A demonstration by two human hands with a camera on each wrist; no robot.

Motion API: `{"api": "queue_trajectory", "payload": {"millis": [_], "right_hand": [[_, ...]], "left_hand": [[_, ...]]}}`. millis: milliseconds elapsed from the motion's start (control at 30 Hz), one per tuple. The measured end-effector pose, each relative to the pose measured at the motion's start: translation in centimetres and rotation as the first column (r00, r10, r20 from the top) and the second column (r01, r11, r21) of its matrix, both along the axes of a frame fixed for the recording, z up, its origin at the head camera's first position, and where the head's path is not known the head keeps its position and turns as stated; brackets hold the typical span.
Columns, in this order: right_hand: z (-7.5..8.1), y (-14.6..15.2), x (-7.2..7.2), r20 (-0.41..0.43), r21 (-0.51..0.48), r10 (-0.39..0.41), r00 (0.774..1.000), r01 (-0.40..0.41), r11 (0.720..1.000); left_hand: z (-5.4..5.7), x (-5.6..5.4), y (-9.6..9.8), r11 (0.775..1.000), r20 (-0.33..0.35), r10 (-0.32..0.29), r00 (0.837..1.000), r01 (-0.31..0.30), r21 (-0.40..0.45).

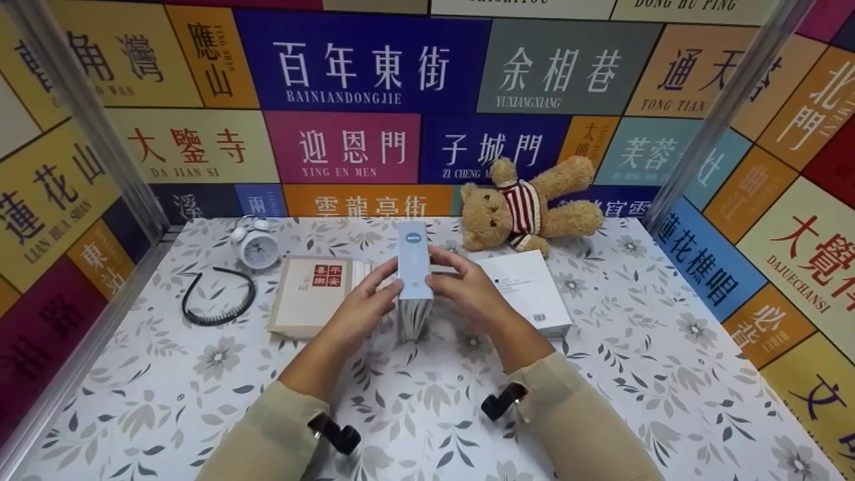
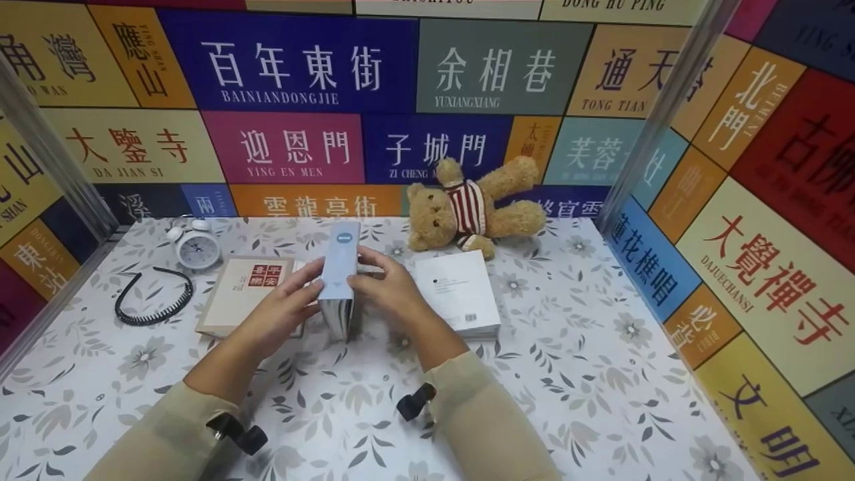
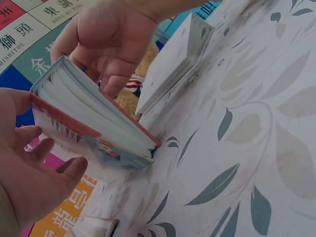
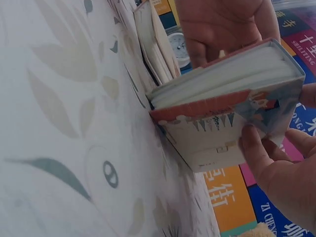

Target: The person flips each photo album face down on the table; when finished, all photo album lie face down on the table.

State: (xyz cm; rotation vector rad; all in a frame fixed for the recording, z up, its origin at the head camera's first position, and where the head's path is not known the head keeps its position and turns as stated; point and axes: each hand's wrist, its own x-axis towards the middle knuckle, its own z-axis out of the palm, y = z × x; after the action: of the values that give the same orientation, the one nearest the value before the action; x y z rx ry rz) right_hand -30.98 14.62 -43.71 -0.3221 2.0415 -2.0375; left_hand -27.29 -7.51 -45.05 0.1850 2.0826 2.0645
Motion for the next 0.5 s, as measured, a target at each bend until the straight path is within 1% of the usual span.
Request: {"api": "queue_trajectory", "payload": {"millis": [67,167,233,267,367,500], "right_hand": [[0.2,0.5,-0.2,-0.013,-0.015,-0.021,1.000,0.021,1.000],[0.4,1.3,-0.7,-0.052,-0.005,-0.055,0.997,0.055,0.998],[0.5,1.9,-1.1,-0.065,0.022,-0.077,0.995,0.079,0.997],[0.5,2.1,-1.2,-0.063,0.037,-0.091,0.994,0.094,0.995],[0.4,2.6,-1.7,-0.033,0.098,-0.136,0.990,0.138,0.986],[0.1,2.8,-2.1,0.024,0.147,-0.177,0.984,0.171,0.974]], "left_hand": [[-0.4,-0.1,0.2,0.999,0.029,-0.046,0.999,0.046,0.011],[-1.2,-0.1,0.4,0.994,0.096,-0.112,0.989,0.111,0.024],[-1.8,-0.3,0.5,0.992,0.135,-0.126,0.983,0.122,0.040],[-2.0,-0.4,0.6,0.993,0.153,-0.120,0.981,0.114,0.043],[-2.5,-0.7,0.6,0.996,0.175,-0.063,0.983,0.052,0.066],[-2.5,-1.0,0.3,0.996,0.203,0.009,0.979,-0.027,0.085]]}}
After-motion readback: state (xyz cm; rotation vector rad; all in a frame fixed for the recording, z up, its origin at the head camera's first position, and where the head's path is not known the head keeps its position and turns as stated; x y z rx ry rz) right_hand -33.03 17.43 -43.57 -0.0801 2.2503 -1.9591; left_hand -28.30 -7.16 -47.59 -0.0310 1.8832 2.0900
